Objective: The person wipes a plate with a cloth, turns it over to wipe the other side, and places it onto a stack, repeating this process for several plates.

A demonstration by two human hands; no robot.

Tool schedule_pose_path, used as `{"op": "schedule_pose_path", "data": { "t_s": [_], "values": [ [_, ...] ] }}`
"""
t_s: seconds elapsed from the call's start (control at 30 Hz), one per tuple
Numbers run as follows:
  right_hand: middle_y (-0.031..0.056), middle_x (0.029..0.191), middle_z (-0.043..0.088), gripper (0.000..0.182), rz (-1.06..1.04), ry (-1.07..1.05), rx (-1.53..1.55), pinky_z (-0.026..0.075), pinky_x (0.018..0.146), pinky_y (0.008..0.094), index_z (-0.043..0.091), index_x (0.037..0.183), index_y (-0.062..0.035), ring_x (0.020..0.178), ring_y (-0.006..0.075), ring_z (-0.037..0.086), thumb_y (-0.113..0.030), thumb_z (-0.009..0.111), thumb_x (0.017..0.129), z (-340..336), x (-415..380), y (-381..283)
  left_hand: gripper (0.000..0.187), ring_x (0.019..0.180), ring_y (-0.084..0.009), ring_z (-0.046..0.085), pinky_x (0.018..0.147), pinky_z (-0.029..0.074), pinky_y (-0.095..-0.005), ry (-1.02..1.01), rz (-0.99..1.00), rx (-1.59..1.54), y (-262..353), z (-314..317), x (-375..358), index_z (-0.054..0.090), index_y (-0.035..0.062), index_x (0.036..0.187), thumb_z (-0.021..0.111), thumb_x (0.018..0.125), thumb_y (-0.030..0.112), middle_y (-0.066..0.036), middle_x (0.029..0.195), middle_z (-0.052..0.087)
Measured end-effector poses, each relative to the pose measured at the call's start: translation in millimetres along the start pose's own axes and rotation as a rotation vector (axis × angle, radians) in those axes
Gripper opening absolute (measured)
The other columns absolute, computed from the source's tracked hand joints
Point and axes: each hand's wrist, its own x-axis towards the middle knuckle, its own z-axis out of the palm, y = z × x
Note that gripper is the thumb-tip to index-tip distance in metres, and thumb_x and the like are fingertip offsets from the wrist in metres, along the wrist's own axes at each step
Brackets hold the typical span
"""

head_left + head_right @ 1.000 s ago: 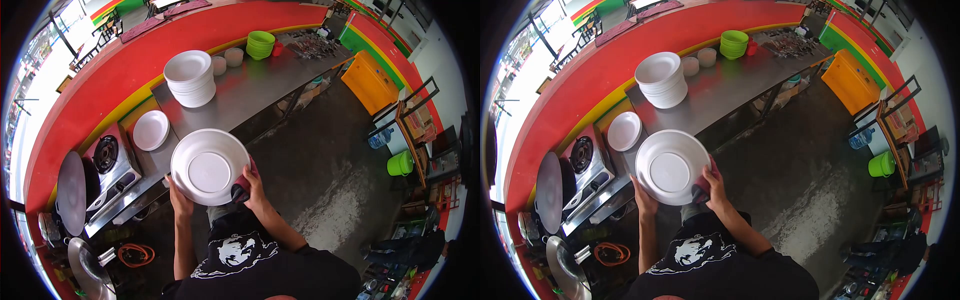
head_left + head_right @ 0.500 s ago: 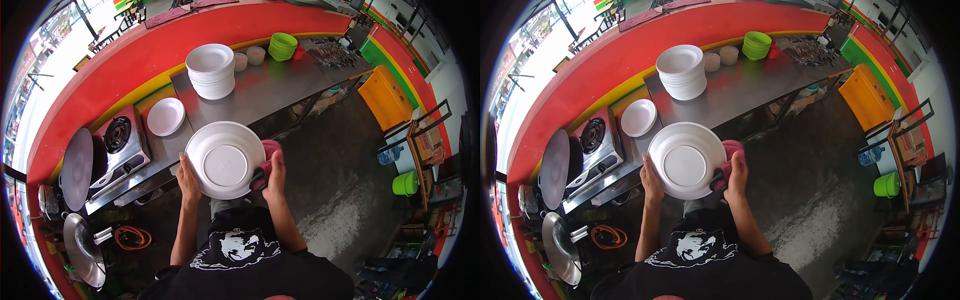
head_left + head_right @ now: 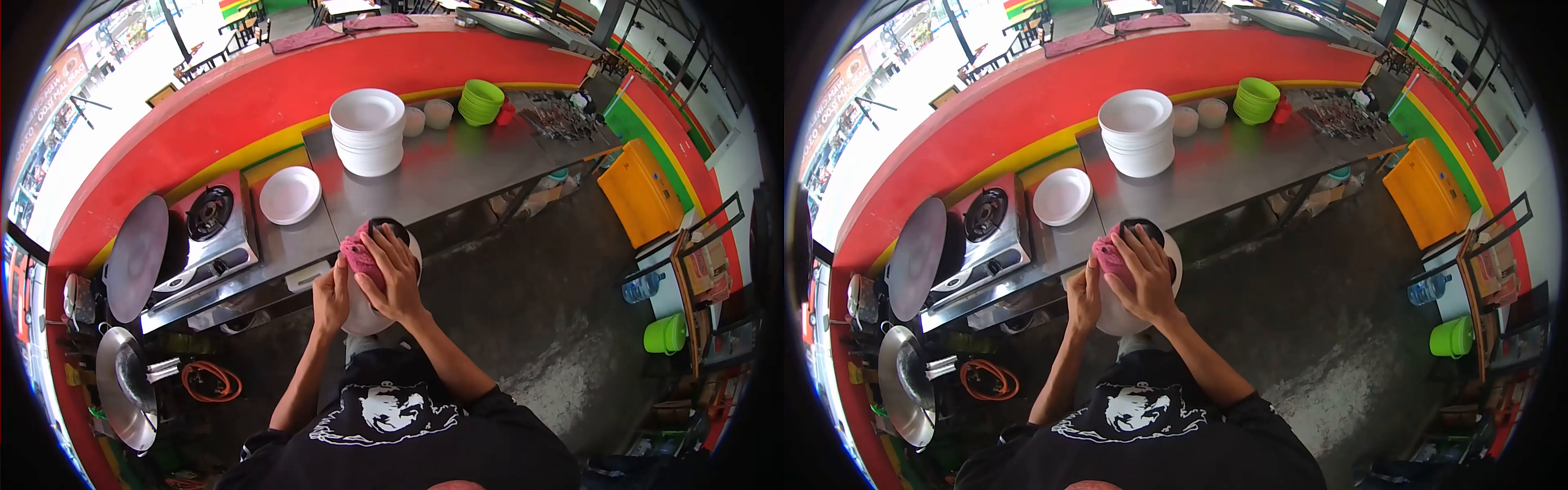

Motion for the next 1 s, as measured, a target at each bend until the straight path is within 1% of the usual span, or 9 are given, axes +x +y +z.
{"op": "schedule_pose_path", "data": {
  "t_s": [0.17,0.3,0.33,0.47,0.53,0.57,0.73,0.9,1.0],
  "values": [
    [0.0231,0.146,0.047,0.061,0.035,0.06,0.171,0.029,0.114,0.0495,0.048,0.142,0.0006,0.142,0.0407,0.036,-0.031,0.061,0.091,3,1,26,0.057,0.06,-0.0026,0.032,0.051,0.025,-0.0244,-0.016,-0.075,-0.012,8,-26,-1,0.049,0.0054,0.065,0.042,0.107,0.043,0.009,0.062,0.04],
    [0.0296,0.145,0.044,0.061,0.183,0.225,0.377,0.028,0.115,0.0493,0.043,0.143,0.003,0.14,0.043,0.037,-0.025,0.061,0.092,13,-12,31,0.058,0.059,-0.003,0.029,0.05,0.022,-0.0254,0.094,-0.021,-0.108,13,-30,1,0.045,0.0064,0.063,0.043,0.106,0.045,0.009,0.061,0.038],
    [0.0309,0.148,0.038,0.067,0.212,0.206,0.411,0.024,0.117,0.0474,0.033,0.148,0.0055,0.142,0.0425,0.034,-0.023,0.059,0.094,16,-19,32,0.059,0.058,-0.0034,0.028,0.05,0.021,-0.0263,0.135,0.0,-0.139,10,-29,2,0.042,0.0065,0.062,0.043,0.106,0.046,0.009,0.06,0.036],
    [0.0276,0.156,0.026,0.078,0.389,0.203,0.6,0.02,0.119,0.0427,0.016,0.152,0.0085,0.146,0.0404,0.024,-0.023,0.058,0.095,39,-62,12,0.057,0.057,-0.0022,0.035,0.05,0.026,-0.0236,0.293,-0.07,-0.335,13,-23,1,0.051,0.0075,0.066,0.043,0.105,0.048,0.008,0.061,0.045],
    [0.028,0.155,0.026,0.078,0.396,0.216,0.603,0.02,0.119,0.0436,0.016,0.152,0.0085,0.146,0.0406,0.025,-0.022,0.059,0.094,46,-78,-1,0.056,0.056,-0.0019,0.043,0.051,0.032,-0.0213,0.321,-0.105,-0.429,14,-21,3,0.062,0.0068,0.074,0.043,0.104,0.05,0.007,0.066,0.055],
    [0.0282,0.155,0.026,0.079,0.403,0.218,0.605,0.02,0.119,0.044,0.016,0.152,0.0085,0.146,0.0407,0.025,-0.022,0.059,0.094,49,-84,-6,0.056,0.056,-0.0019,0.041,0.05,0.03,-0.0221,0.339,-0.123,-0.434,13,-19,4,0.059,0.0074,0.071,0.043,0.105,0.049,0.007,0.064,0.052],
    [0.0273,0.147,0.04,0.072,0.191,0.104,0.191,0.022,0.116,0.055,0.035,0.147,0.0057,0.14,0.0462,0.032,-0.025,0.064,0.088,27,-65,-9,0.057,0.057,-0.002,0.038,0.05,0.028,-0.0239,0.403,-0.222,-0.471,19,0,2,0.053,0.008,0.067,0.04,0.106,0.049,0.008,0.061,0.048],
    [0.0224,0.138,0.053,0.061,-0.066,-0.006,0.195,0.026,0.114,0.0578,0.05,0.14,-0.0014,0.132,0.0471,0.043,-0.029,0.063,0.087,-4,6,9,0.057,0.061,-0.0025,0.034,0.052,0.027,-0.0238,0.089,-0.134,-0.189,13,2,-13,0.054,0.0039,0.071,0.04,0.106,0.047,0.008,0.063,0.044],
    [0.0221,0.132,0.057,0.055,0.059,-0.009,0.374,0.034,0.111,0.0486,0.053,0.137,-0.0043,0.127,0.0427,0.05,-0.029,0.062,0.089,-11,37,34,0.057,0.06,-0.0034,0.03,0.051,0.024,-0.0258,0.045,-0.172,-0.176,32,3,-12,0.047,0.0039,0.068,0.041,0.107,0.046,0.009,0.062,0.038]
  ]
}}
